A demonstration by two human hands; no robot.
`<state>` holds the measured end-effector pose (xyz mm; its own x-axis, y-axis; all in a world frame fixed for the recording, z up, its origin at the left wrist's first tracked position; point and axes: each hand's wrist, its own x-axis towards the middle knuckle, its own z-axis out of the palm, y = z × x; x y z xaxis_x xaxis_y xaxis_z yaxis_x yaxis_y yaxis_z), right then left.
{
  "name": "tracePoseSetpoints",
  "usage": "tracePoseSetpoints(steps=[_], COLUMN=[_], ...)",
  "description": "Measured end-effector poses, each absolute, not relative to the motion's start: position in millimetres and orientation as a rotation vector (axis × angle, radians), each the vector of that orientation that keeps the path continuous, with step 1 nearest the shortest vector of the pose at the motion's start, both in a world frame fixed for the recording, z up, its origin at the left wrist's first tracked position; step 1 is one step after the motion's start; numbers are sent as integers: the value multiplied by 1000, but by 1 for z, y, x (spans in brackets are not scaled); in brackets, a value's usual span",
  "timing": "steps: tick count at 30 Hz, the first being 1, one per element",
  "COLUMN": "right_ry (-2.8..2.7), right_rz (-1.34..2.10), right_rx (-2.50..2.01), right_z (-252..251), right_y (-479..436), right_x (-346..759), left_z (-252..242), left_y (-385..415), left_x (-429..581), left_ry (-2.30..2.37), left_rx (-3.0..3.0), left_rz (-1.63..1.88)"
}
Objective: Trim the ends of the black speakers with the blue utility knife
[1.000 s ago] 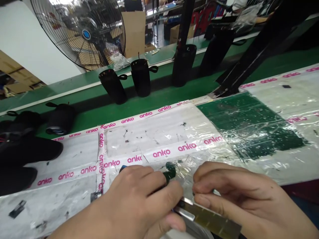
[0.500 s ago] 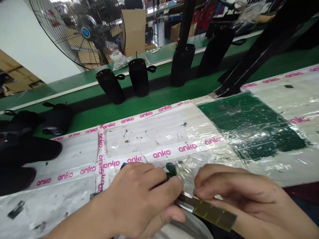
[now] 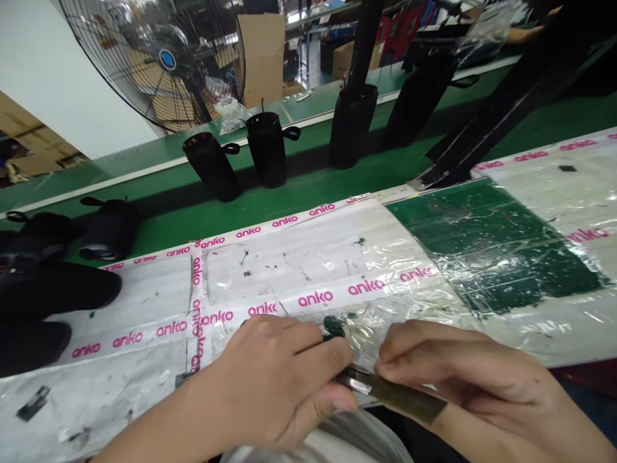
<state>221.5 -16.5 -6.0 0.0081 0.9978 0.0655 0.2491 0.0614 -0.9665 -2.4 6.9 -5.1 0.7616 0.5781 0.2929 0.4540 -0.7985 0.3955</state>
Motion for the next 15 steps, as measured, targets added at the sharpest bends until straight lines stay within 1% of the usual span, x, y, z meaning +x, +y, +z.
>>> tracePoseSetpoints(steps=[5,7,10,12,15], right_ry=[-1388,-1379,-1346,-1334,-1372], right_rz=[1168,1256,1324,1280,1019], right_rx=[-1222,-1137,-1136,-1184,-1209], right_z=[-14,-16,-16,-15,-17], right_y=[-20,-20,-19,-18,-19], right_x=[231,235,235,232,228], left_z=[-11,-9,-5,-3,-3], left_y=[9,10,9,7,2], left_x=[0,1,2,1,0], left_ry=[835,780,718,801,896], left_rx=[2623,2461,2170,2096,2147], left_rz=[630,627,670,750,859])
